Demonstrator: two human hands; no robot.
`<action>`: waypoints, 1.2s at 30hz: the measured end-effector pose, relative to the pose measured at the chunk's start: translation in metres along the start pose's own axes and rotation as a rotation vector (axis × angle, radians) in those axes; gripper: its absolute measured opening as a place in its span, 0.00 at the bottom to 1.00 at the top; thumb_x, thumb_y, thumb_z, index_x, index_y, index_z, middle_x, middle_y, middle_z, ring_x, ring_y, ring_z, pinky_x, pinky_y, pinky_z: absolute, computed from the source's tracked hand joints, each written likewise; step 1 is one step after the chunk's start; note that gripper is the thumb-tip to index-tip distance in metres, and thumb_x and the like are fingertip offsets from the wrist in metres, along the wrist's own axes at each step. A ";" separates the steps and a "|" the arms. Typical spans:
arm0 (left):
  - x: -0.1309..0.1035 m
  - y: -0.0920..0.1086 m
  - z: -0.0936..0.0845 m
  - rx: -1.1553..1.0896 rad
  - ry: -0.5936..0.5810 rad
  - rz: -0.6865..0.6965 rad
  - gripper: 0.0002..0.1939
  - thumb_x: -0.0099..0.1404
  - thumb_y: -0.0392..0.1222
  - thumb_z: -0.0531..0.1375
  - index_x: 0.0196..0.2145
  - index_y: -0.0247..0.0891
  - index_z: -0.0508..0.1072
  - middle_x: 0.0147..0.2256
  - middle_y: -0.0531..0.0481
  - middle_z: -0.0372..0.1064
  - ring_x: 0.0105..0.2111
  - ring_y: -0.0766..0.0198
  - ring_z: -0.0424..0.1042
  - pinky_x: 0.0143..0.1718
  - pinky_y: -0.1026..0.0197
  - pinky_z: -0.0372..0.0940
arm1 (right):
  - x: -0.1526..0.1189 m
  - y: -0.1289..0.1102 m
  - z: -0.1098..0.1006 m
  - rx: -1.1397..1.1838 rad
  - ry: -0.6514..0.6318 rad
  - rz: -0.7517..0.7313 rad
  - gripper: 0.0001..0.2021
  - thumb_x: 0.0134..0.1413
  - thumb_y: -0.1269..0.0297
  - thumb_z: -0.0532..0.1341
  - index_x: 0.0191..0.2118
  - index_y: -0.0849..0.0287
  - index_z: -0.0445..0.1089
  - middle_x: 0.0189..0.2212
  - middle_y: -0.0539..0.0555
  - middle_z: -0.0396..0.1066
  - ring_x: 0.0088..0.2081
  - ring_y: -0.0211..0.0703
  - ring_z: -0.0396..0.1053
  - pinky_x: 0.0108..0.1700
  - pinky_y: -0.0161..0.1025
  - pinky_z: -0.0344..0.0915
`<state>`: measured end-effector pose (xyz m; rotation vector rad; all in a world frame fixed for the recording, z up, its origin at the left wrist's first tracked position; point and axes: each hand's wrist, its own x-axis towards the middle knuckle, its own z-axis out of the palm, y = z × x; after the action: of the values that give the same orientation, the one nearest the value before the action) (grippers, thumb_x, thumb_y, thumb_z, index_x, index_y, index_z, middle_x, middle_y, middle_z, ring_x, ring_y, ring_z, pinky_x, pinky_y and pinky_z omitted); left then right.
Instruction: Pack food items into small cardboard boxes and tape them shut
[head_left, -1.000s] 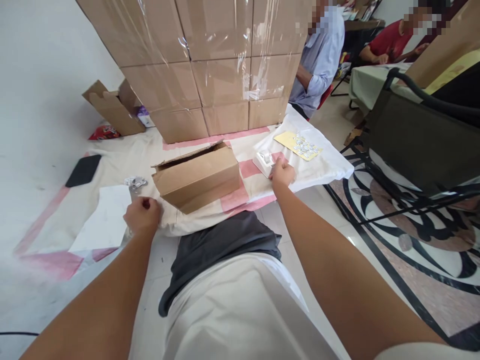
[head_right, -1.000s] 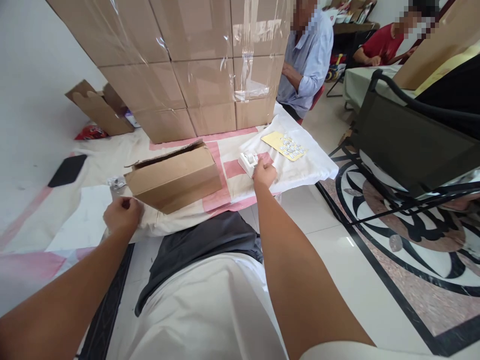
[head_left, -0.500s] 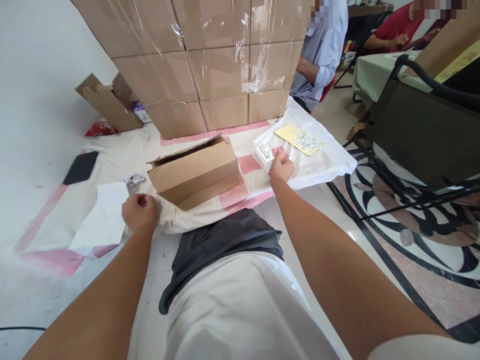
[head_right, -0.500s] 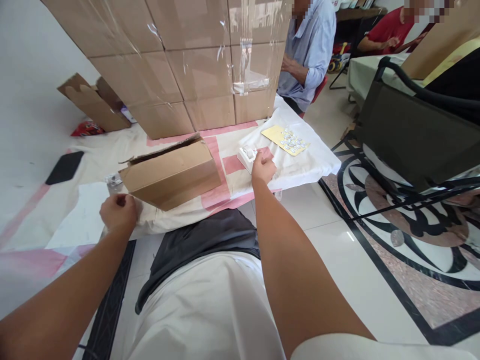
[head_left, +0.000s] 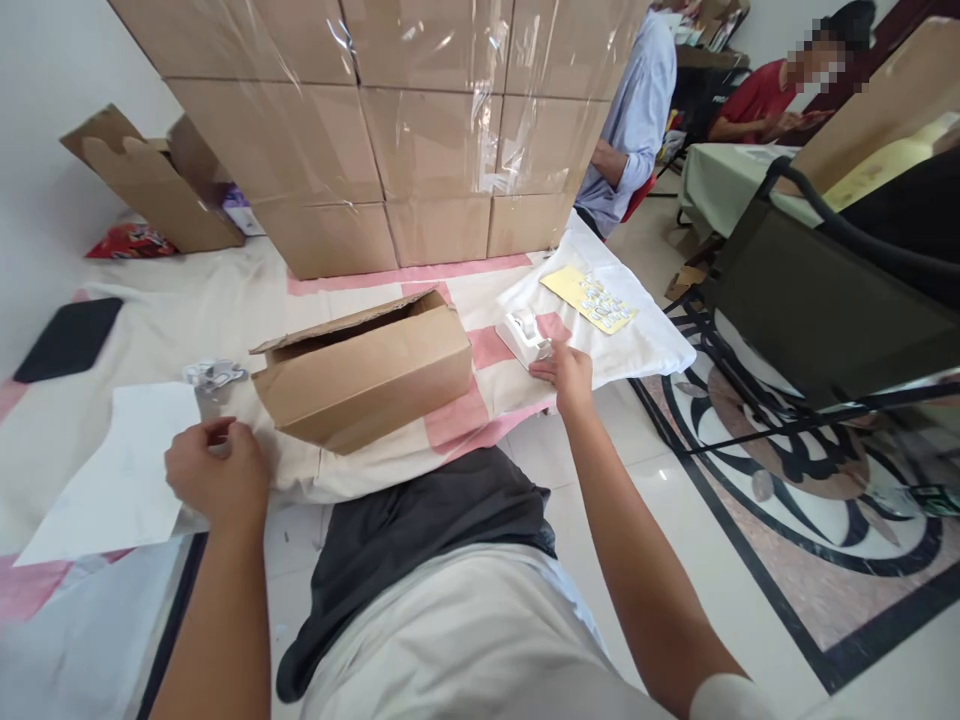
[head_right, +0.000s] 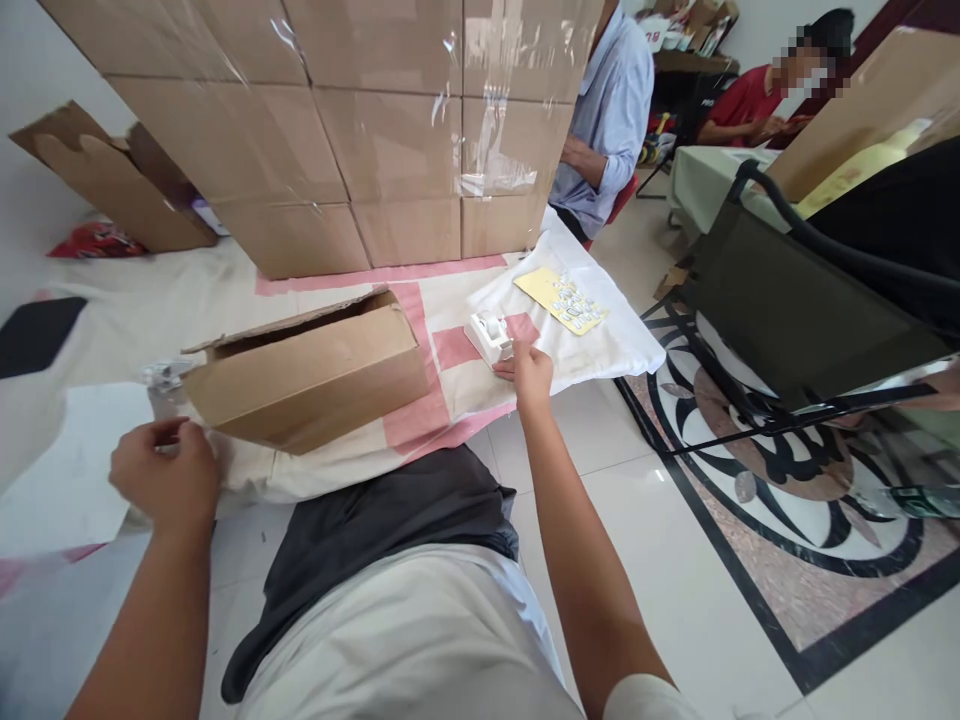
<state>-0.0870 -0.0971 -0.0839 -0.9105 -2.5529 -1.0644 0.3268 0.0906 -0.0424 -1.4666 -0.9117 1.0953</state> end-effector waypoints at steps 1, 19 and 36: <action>0.000 0.000 0.000 0.001 -0.002 -0.004 0.18 0.64 0.46 0.55 0.44 0.36 0.79 0.39 0.43 0.74 0.46 0.50 0.73 0.55 0.48 0.66 | 0.001 -0.002 -0.002 -0.009 -0.016 0.029 0.16 0.55 0.56 0.68 0.23 0.55 0.65 0.15 0.49 0.68 0.21 0.45 0.74 0.24 0.38 0.73; -0.001 0.014 -0.006 0.046 -0.046 -0.014 0.27 0.58 0.53 0.57 0.49 0.38 0.82 0.30 0.48 0.68 0.35 0.49 0.68 0.44 0.47 0.64 | 0.005 -0.006 -0.008 0.217 -0.230 0.153 0.26 0.44 0.57 0.76 0.24 0.55 0.54 0.23 0.48 0.74 0.16 0.29 0.62 0.14 0.27 0.52; -0.008 0.009 -0.004 0.074 -0.049 0.005 0.23 0.62 0.53 0.56 0.45 0.38 0.81 0.32 0.48 0.67 0.35 0.53 0.63 0.40 0.54 0.48 | 0.002 -0.007 -0.007 0.236 -0.229 0.207 0.25 0.46 0.57 0.77 0.25 0.55 0.57 0.19 0.46 0.69 0.14 0.28 0.56 0.13 0.28 0.49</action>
<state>-0.0760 -0.0991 -0.0791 -0.9337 -2.6096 -0.9503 0.3341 0.0915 -0.0357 -1.2772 -0.7669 1.4955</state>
